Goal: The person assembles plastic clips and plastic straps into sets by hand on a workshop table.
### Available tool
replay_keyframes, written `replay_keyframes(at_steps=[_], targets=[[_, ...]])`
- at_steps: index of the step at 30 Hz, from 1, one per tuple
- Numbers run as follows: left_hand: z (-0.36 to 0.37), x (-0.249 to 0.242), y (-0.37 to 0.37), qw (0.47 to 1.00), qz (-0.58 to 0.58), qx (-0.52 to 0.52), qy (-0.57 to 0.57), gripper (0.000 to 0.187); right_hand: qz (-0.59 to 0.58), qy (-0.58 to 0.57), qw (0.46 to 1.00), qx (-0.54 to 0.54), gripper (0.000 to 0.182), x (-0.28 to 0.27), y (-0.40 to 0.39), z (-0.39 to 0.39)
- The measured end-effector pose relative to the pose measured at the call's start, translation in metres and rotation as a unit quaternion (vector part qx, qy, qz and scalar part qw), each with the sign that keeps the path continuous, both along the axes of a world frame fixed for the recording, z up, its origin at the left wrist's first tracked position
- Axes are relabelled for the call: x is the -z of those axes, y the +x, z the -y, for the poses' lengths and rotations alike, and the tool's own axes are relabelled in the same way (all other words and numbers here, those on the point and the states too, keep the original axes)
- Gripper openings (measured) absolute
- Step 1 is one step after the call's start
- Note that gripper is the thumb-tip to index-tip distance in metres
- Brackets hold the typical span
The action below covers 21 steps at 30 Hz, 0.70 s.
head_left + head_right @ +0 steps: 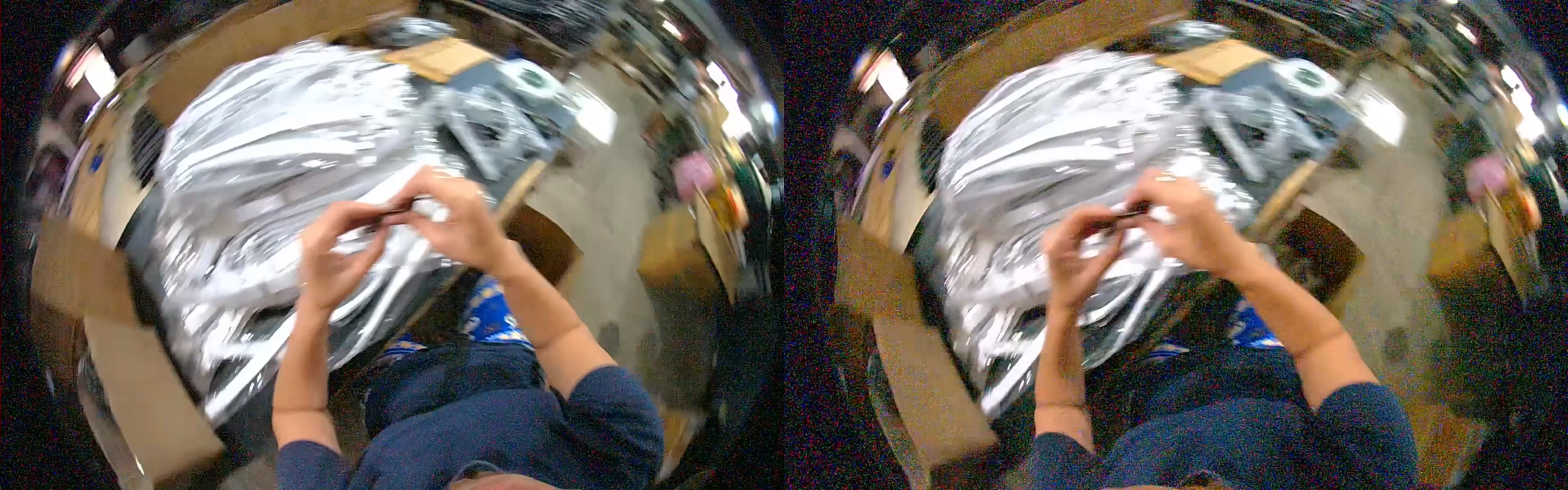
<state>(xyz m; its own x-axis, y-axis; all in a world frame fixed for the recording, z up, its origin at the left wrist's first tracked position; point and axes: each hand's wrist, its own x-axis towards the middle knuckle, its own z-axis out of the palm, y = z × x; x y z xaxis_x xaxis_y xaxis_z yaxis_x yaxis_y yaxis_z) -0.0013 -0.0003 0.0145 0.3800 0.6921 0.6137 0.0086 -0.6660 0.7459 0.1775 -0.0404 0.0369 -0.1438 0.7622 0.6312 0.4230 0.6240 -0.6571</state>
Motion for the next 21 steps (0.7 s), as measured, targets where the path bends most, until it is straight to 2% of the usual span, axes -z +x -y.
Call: replay_keyframes(at_steps=[1, 5, 9, 11, 14, 17, 21], targets=[[-0.003, 0.007, -0.003, 1.0, 0.004, 0.006, -0.03, 0.02, 0.03, 0.052, 0.998, 0.035, 0.017, 0.0, 0.0, -0.002], [-0.004, -0.004, -0.009, 0.998, 0.025, 0.03, -0.049, 0.019, 0.037, 0.059, 0.995, 0.066, 0.017, -0.007, -0.012, -0.002], [-0.007, -0.005, -0.015, 0.997, 0.016, 0.04, -0.065, 0.015, 0.006, -0.007, 0.999, 0.042, 0.016, -0.009, -0.015, -0.002], [-0.01, -0.005, -0.014, 0.999, 0.007, 0.048, 0.003, 0.016, 0.027, -0.006, 0.999, 0.039, 0.017, -0.013, -0.013, -0.004], [-0.009, -0.004, -0.012, 0.999, 0.017, 0.043, 0.01, 0.017, 0.06, 0.011, 0.997, 0.041, 0.018, -0.016, -0.013, -0.002], [-0.007, -0.005, -0.012, 0.999, 0.036, 0.036, 0.002, 0.017, 0.0, -0.006, 0.999, 0.042, 0.017, -0.015, -0.016, -0.002], [-0.012, -0.002, -0.015, 0.998, 0.013, 0.054, 0.027, 0.017, 0.069, 0.01, 0.997, 0.028, 0.016, -0.016, -0.011, -0.004]])
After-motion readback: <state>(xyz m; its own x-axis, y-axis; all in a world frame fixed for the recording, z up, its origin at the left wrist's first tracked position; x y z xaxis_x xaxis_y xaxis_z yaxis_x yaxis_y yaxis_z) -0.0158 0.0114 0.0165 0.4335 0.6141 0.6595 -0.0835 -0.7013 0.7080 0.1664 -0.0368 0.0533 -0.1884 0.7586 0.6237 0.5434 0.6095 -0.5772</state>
